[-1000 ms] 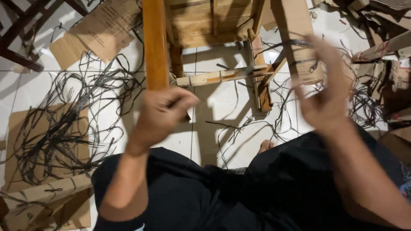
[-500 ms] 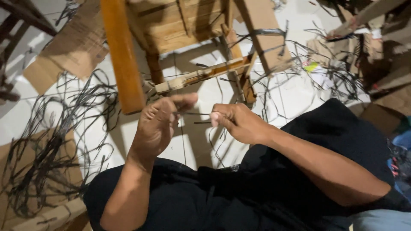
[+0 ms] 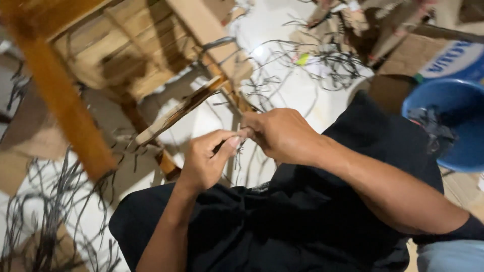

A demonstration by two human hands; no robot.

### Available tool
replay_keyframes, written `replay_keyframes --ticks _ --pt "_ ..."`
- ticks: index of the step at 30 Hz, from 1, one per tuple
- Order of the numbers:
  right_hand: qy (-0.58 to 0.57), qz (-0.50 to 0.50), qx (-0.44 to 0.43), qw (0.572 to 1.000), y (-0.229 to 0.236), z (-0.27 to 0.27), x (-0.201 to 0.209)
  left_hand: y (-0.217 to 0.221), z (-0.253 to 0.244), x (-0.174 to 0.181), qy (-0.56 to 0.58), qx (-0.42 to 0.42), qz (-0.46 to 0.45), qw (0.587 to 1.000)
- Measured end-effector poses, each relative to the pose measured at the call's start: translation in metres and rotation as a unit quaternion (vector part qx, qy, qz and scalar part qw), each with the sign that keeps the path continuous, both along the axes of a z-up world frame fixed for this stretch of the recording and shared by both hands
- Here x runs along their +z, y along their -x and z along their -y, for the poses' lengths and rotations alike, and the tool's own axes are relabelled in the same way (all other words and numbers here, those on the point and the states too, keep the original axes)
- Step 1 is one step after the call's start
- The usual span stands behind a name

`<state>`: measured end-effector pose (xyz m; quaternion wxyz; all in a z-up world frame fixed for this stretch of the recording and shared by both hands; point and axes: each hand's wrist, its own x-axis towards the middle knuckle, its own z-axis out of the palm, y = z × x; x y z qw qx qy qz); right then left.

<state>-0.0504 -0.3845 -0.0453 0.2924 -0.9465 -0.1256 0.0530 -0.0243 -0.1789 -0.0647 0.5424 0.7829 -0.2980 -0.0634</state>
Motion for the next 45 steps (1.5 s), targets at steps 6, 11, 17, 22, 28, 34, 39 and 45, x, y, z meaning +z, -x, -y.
replay_keyframes --ticks 6,11,17,22,28,34,39,45 --pt "0.014 0.071 0.001 0.997 -0.004 0.044 0.017 -0.002 0.026 -0.010 -0.010 -0.006 -0.058 0.998" --pt "-0.095 0.052 -0.085 0.990 -0.001 0.083 -0.029 -0.016 0.044 -0.055 -0.050 0.064 -0.070 0.994" --pt "-0.387 0.167 -0.201 0.884 -0.017 0.152 -0.080 -0.053 0.062 -0.082 0.148 0.193 -0.265 0.933" --pt "-0.364 0.170 -0.293 0.868 -0.016 0.194 -0.058 -0.083 0.034 -0.157 0.249 0.191 -0.313 0.896" --pt "-0.284 0.165 -0.196 0.924 -0.017 0.211 0.003 -0.054 0.071 -0.093 0.127 0.198 -0.382 0.894" --pt "-0.305 0.151 -0.083 0.937 -0.014 0.206 0.049 -0.062 0.078 -0.096 0.005 0.172 -0.359 0.917" --pt "-0.250 0.224 -0.133 0.933 -0.002 0.195 0.056 -0.055 0.092 -0.104 -0.100 0.197 -0.308 0.925" --pt "-0.410 0.117 -0.140 0.894 -0.005 0.127 0.076 -0.030 0.158 -0.013 -0.068 -0.039 -0.163 0.983"
